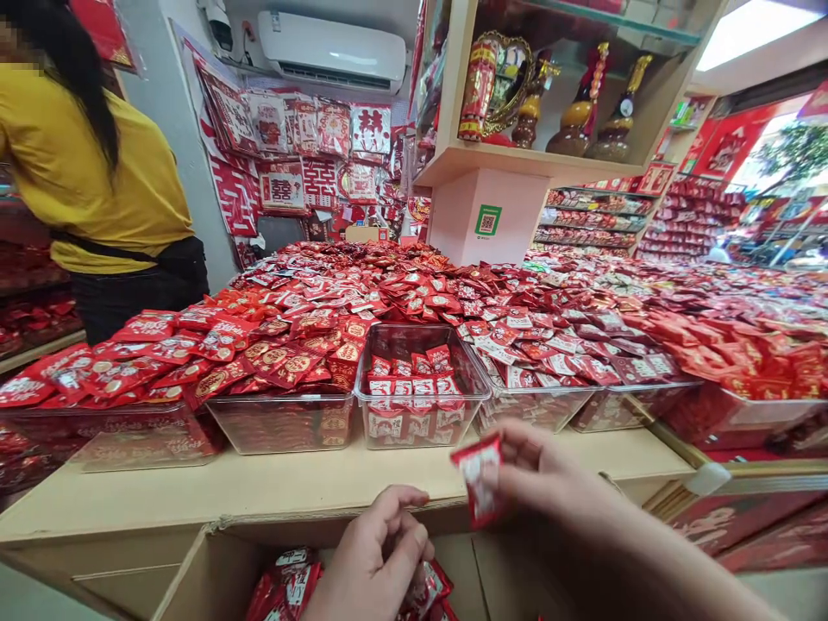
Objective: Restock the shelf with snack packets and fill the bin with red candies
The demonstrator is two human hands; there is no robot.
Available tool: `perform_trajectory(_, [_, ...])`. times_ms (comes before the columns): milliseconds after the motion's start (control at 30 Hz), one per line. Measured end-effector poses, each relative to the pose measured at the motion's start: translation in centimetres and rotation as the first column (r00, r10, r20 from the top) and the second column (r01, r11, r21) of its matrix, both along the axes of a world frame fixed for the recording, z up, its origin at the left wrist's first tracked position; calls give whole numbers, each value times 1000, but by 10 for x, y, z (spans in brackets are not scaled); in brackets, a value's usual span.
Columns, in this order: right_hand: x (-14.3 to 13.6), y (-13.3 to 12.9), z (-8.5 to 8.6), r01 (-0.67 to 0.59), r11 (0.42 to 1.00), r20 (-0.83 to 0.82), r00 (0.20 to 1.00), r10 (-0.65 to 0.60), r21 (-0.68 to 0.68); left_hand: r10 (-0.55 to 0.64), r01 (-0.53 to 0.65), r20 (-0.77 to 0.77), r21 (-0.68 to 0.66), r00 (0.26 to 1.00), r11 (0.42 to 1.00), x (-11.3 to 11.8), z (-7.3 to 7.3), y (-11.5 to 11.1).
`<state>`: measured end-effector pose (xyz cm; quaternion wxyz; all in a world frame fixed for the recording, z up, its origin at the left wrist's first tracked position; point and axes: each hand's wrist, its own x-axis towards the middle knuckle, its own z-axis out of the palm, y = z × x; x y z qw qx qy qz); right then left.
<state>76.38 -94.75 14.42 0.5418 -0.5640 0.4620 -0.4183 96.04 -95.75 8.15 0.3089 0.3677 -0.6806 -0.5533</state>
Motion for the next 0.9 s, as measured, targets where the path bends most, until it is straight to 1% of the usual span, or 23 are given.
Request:
perform_trajectory(33, [-2,-12,15,57,997,-21,998,-58,-61,-30,31,35,-34,999,999,1,-3,-2])
perform_trajectory(100, [-5,-42,40,138,970,-90,983,-159,-202,-93,114,135,-156,986,981,2,-6,-4])
perform_trajectory(133, [-6,-60,48,148,951,-139,972,-191,-273,-122,164,192,-219,974,962,2,-6,-4])
perform_trajectory(167, [-5,-78,54,131,933,-202,957,-206,-334,-141,212,255,-277,957,937,2,-5,-4])
perform_trajectory(233, [1,-115,57,35,914,-370,908,-198,-404,-162,312,391,-358,906,880,2,-2,-4])
perform_trajectory(267, [6,-131,56,-31,912,-460,870,-176,-409,-169,360,454,-377,875,854,2,0,-4])
perform_trajectory(333, [20,-157,51,-148,917,-624,771,-129,-371,-163,429,549,-400,820,810,2,0,-4])
perform_trajectory(367, [27,-166,48,-198,922,-689,718,-96,-334,-156,448,575,-410,803,794,2,-1,-4])
perform_trajectory(433, [42,-175,43,-301,922,-782,623,-2,-242,-141,469,593,-446,792,762,2,-6,-5])
perform_trajectory(467, [49,-177,40,-358,914,-808,586,59,-193,-128,472,595,-468,793,747,2,-9,-6])
perform_trajectory(533, [58,-178,35,-466,878,-818,545,183,-114,-119,491,604,-500,788,714,1,-15,-8])
perform_trajectory(567, [60,-178,33,-504,860,-810,537,235,-85,-116,503,611,-513,783,696,1,-17,-8])
perform_trajectory(667, [63,-179,25,-553,833,-767,533,359,5,-95,542,640,-551,762,635,0,-18,-9])
perform_trajectory(767, [62,-177,21,-551,834,-733,554,394,32,-66,564,657,-586,751,581,-1,-16,-8])
perform_trajectory(833, [62,-175,20,-541,841,-712,580,395,26,-65,572,662,-590,747,570,-1,-18,-8])
perform_trajectory(900, [61,-172,21,-519,855,-691,608,390,26,-73,575,661,-586,747,571,-1,-21,-8])
